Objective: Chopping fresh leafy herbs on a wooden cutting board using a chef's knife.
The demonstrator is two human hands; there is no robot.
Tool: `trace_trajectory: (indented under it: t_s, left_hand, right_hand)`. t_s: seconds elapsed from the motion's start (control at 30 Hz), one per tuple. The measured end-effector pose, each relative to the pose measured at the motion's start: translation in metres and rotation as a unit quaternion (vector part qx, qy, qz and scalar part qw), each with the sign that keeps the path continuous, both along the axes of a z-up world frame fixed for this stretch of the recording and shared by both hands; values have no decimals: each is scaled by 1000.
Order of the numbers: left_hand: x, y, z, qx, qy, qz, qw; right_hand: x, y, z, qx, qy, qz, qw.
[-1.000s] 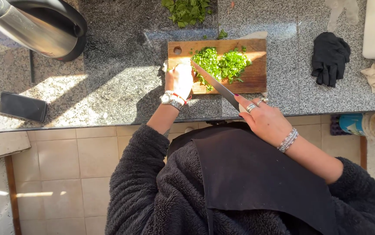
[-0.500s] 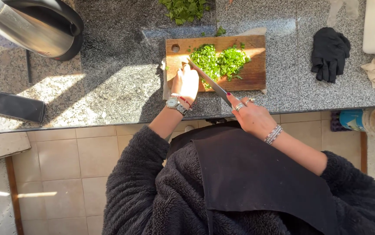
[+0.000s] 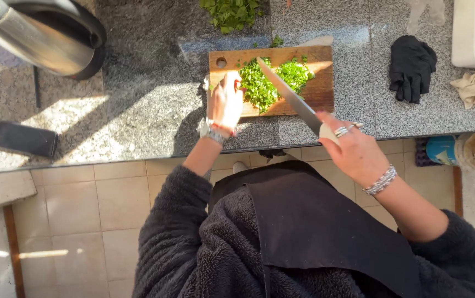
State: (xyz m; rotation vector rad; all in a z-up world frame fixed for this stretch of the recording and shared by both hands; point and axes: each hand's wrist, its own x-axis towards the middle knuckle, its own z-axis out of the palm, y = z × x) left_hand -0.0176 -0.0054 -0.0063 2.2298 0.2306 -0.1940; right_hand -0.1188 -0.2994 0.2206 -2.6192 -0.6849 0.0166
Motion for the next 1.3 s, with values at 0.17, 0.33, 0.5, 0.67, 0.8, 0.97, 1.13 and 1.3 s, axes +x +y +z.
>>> trace_trajectory:
  t_s: [0.17,0.33,0.5,0.67,0.8,0.97,1.13,1.3]
  left_hand:
    - [-25,-7,88,128,-237,-127,955]
    - [4,-19,86,235,-194,-183,935]
    - [24,-36,71,148,-128,-258,946]
    - [36,-41,77,61,-170,-289,940]
    - [35,-25,76,25,-243,-244,939]
    - [51,-19,75,-40,-302,-149,941]
    - [102,-24,79,-13,-254,-74,964]
    - [164,-44,44,4,-182,-184,966]
  right_hand:
    - [-4,-21,-23,16,55,-134,989]
    - [3,-43,-52,29,1,-136,990]
    - [20,-58,-88,-20,-15,-161,987]
    - [44,-55,-104,-81,30,-142,986]
    - [55,-56,-107,-80,25,-50,995]
    - [92,-76,-94,-42,8,-22,999]
    - [117,-116,-95,-21,-34,11,999]
    - [119,-157,-115,-10,-91,16,996]
